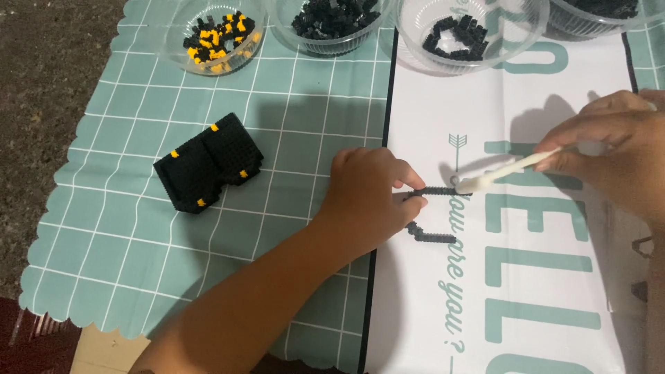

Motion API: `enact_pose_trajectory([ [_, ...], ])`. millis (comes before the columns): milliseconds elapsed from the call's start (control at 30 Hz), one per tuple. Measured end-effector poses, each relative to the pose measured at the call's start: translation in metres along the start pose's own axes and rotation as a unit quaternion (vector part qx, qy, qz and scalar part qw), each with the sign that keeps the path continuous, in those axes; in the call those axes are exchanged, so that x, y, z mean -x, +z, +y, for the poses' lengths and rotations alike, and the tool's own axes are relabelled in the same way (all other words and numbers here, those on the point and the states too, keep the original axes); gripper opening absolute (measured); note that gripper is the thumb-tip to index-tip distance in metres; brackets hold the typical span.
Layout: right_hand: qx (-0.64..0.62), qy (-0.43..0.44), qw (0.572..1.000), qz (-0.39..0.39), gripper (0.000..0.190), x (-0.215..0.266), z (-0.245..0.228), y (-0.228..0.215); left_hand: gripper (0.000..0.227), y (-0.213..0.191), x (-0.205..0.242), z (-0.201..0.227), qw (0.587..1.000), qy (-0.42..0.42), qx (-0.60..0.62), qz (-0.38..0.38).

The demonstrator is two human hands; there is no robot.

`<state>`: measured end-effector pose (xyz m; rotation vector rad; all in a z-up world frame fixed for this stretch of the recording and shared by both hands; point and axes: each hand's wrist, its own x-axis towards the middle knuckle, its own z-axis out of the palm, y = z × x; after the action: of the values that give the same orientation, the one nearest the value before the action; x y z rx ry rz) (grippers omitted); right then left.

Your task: The person assembles small interlocking plastic blocks into a larger structure, using a small mallet to tap the pieces together and referencing a diagram on a sheet of paper.

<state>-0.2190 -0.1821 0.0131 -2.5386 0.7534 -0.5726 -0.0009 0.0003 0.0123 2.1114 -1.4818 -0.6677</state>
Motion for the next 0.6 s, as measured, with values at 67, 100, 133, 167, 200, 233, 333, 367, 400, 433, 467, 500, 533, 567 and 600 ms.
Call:
enact_pose_trajectory([
  [67, -0.058, -0.007, 0.998, -0.007, 0.012, -0.001, -0.012, 0.0, 0.014, -0.001, 0.0, 0.001, 1.0, -0.004, 0.006, -0.003],
  [100, -0.058, -0.007, 0.998, -0.007, 0.012, 0.002, -0.007, 0.004, 0.014, 0.0, 0.0, 0.0, 1.0, -0.004, 0.007, -0.003],
  [133, -0.003, -0.001, 1.0, 0.0, 0.013, 0.004, -0.002, 0.009, 0.014, 0.001, 0.0, 0.0, 1.0, 0.001, 0.004, -0.002],
  [167, 0.051, 0.005, 0.999, 0.008, 0.014, 0.006, 0.003, 0.014, 0.014, 0.001, 0.0, -0.001, 1.0, 0.007, 0.0, 0.001],
  [200, 0.051, 0.005, 0.999, 0.009, 0.014, 0.003, -0.009, 0.012, 0.014, 0.001, -0.001, -0.001, 1.0, 0.007, -0.001, 0.001],
  [233, -0.032, 0.02, 0.999, 0.005, 0.015, 0.002, -0.02, 0.009, 0.015, 0.001, -0.001, -0.001, 1.0, 0.002, 0.004, 0.001],
  [333, -0.036, 0.017, 0.999, -0.002, 0.017, 0.004, -0.006, 0.013, 0.015, 0.002, -0.001, -0.002, 1.0, 0.002, 0.005, 0.0],
  [367, 0.043, 0.0, 0.999, -0.003, 0.017, 0.006, 0.006, 0.017, 0.015, 0.001, -0.001, -0.002, 1.0, 0.007, -0.001, -0.001],
  [400, 0.043, 0.001, 0.999, -0.002, 0.017, 0.004, -0.002, 0.011, 0.015, -0.001, 0.0, -0.001, 1.0, 0.008, -0.002, -0.002],
  [433, -0.045, 0.015, 0.999, -0.009, 0.016, 0.002, -0.01, 0.006, 0.015, -0.002, 0.001, 0.0, 1.0, 0.002, 0.008, -0.006],
  [467, -0.131, 0.029, 0.991, -0.016, 0.015, 0.001, -0.017, 0.0, 0.014, -0.003, 0.002, 0.001, 1.0, -0.004, 0.018, -0.009],
  [500, -0.131, 0.029, 0.991, -0.015, 0.015, 0.002, -0.005, 0.003, 0.014, -0.001, 0.001, -0.001, 1.0, -0.003, 0.018, -0.009],
  [533, -0.029, 0.031, 0.999, -0.027, 0.012, 0.004, 0.008, 0.007, 0.014, 0.0, 0.001, -0.003, 1.0, 0.013, 0.009, 0.001],
  [567, 0.072, 0.035, 0.996, -0.036, 0.013, 0.007, 0.02, 0.01, 0.015, 0.002, 0.001, -0.005, 0.999, 0.031, -0.002, 0.009],
  [600, 0.072, 0.038, 0.996, -0.033, 0.013, 0.004, 0.009, 0.006, 0.015, 0.0, 0.0, -0.003, 0.999, 0.034, -0.004, 0.008],
])
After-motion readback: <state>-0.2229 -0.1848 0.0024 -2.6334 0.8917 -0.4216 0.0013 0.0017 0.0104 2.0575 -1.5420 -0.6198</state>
